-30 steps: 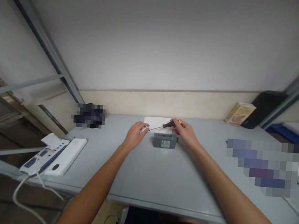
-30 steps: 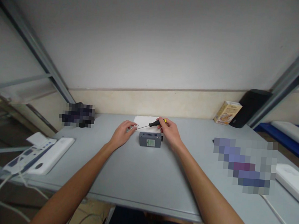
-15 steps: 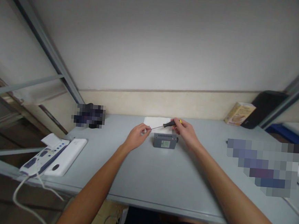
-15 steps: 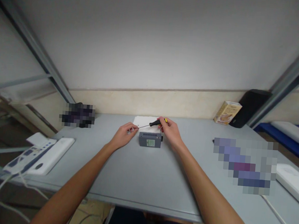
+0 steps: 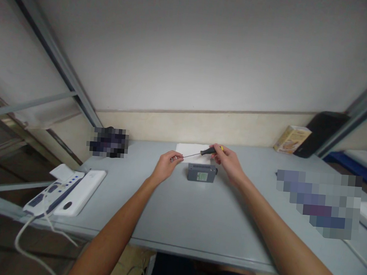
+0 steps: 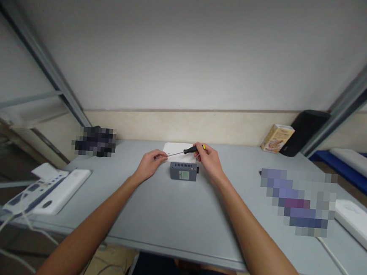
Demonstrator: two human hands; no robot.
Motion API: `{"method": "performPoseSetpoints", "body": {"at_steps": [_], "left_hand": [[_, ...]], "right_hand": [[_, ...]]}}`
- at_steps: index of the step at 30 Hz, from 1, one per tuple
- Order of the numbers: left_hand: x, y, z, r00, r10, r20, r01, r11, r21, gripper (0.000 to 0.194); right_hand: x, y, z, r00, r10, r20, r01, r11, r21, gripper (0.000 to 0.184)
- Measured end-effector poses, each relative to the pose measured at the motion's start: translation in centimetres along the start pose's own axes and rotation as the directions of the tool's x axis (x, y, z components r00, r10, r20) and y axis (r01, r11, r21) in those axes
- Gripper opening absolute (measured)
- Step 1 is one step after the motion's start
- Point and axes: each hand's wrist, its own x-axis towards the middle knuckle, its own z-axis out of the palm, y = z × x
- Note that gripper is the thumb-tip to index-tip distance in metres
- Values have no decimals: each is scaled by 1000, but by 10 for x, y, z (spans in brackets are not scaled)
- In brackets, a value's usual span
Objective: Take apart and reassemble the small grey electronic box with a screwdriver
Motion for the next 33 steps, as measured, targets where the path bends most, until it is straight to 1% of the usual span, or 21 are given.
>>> {"method": "performPoseSetpoints", "body": {"at_steps": [6, 11, 16, 23, 27, 33], "left_hand": [[0, 0, 1, 1000, -29, 8, 29, 999, -35, 19], [-1, 0, 3, 998, -65, -13, 64, 997, -35, 19], [-2, 0, 2, 1000, -31, 7, 31, 999, -16, 13], [-2, 3, 0, 999, 33, 18, -33, 999, 12, 14], [-2, 3, 0, 999, 37, 6, -37, 999, 11, 13], [-1, -1, 0, 999, 51, 8, -51, 998, 31, 13]], "right_hand": [[1, 0, 0, 1000, 10, 0, -10, 1000, 8, 58], [2, 1, -1, 1000, -1, 6, 1, 1000, 7, 58], [1, 0, -1, 1000, 11, 27, -12, 1000, 14, 55], [-2, -4, 1, 999, -21, 24, 22, 999, -24, 54], [-1, -4, -1, 1000, -26, 9, 26, 999, -34, 56], [0, -3, -1, 1000, -12, 16, 12, 999, -31, 55]]}}
